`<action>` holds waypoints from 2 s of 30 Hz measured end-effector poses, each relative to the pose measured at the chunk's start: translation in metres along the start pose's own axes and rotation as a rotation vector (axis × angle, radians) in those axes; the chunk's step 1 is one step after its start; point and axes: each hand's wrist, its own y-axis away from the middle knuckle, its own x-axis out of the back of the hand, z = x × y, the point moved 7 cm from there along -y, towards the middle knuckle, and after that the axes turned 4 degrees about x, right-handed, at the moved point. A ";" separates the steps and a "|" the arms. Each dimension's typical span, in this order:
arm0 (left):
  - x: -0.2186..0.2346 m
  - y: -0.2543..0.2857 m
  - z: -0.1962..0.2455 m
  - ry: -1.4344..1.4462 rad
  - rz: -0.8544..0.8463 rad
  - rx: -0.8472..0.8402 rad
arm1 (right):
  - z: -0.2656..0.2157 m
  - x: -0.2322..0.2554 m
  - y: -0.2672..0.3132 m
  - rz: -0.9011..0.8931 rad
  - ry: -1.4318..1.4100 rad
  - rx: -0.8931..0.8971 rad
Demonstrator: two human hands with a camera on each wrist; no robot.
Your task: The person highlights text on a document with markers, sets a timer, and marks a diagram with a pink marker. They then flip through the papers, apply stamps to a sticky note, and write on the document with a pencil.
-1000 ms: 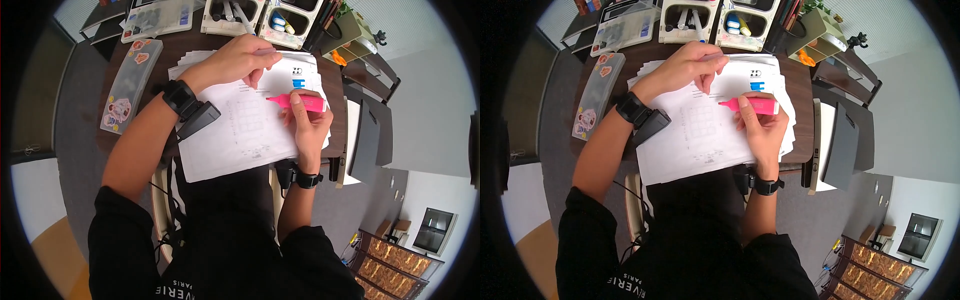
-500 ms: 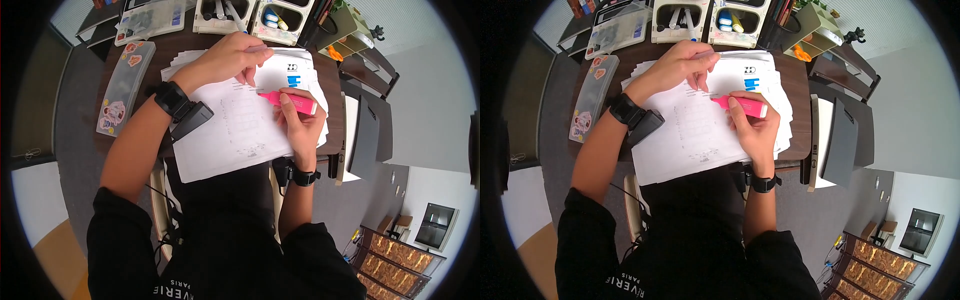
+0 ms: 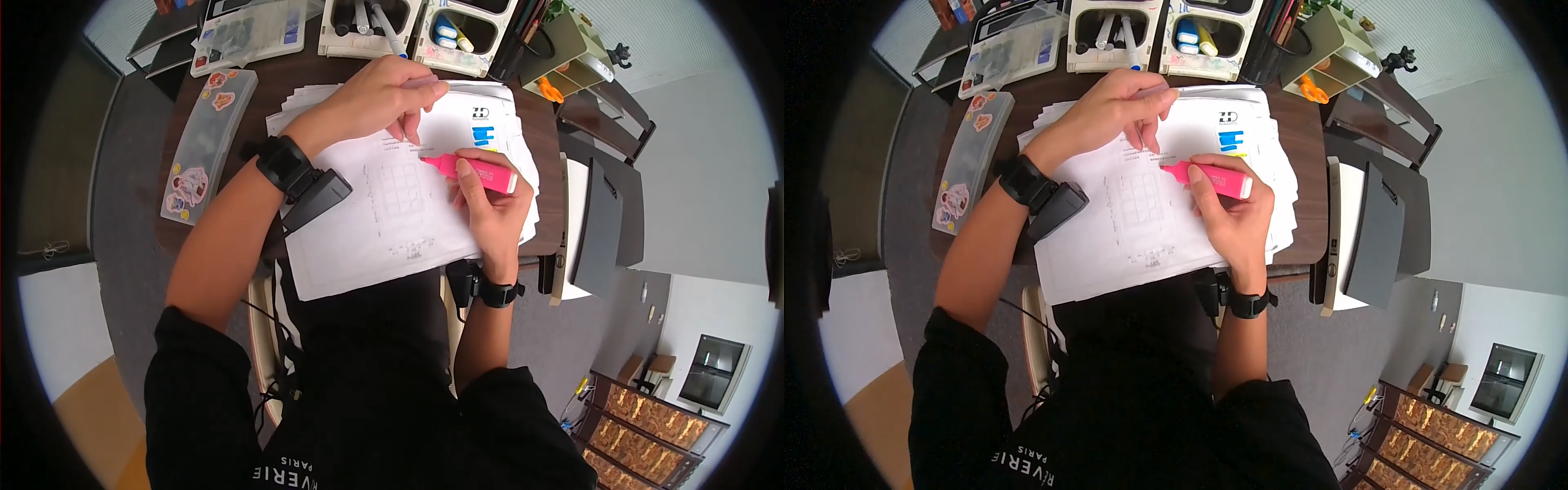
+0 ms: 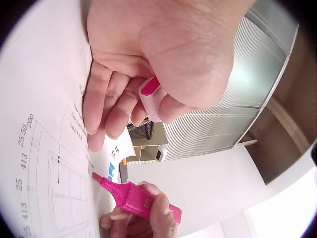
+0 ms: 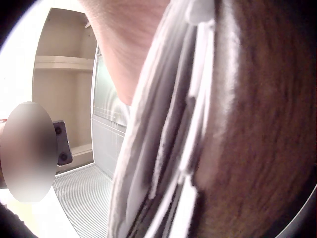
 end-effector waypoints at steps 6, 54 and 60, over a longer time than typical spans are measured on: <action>0.000 0.001 0.000 -0.017 0.003 -0.035 | -0.002 -0.001 0.000 -0.024 0.022 -0.005; 0.000 0.000 -0.003 -0.035 0.001 -0.005 | 0.004 0.003 0.000 0.036 0.176 0.020; 0.000 0.001 -0.002 -0.040 -0.005 -0.023 | 0.002 0.002 -0.001 0.027 0.167 0.016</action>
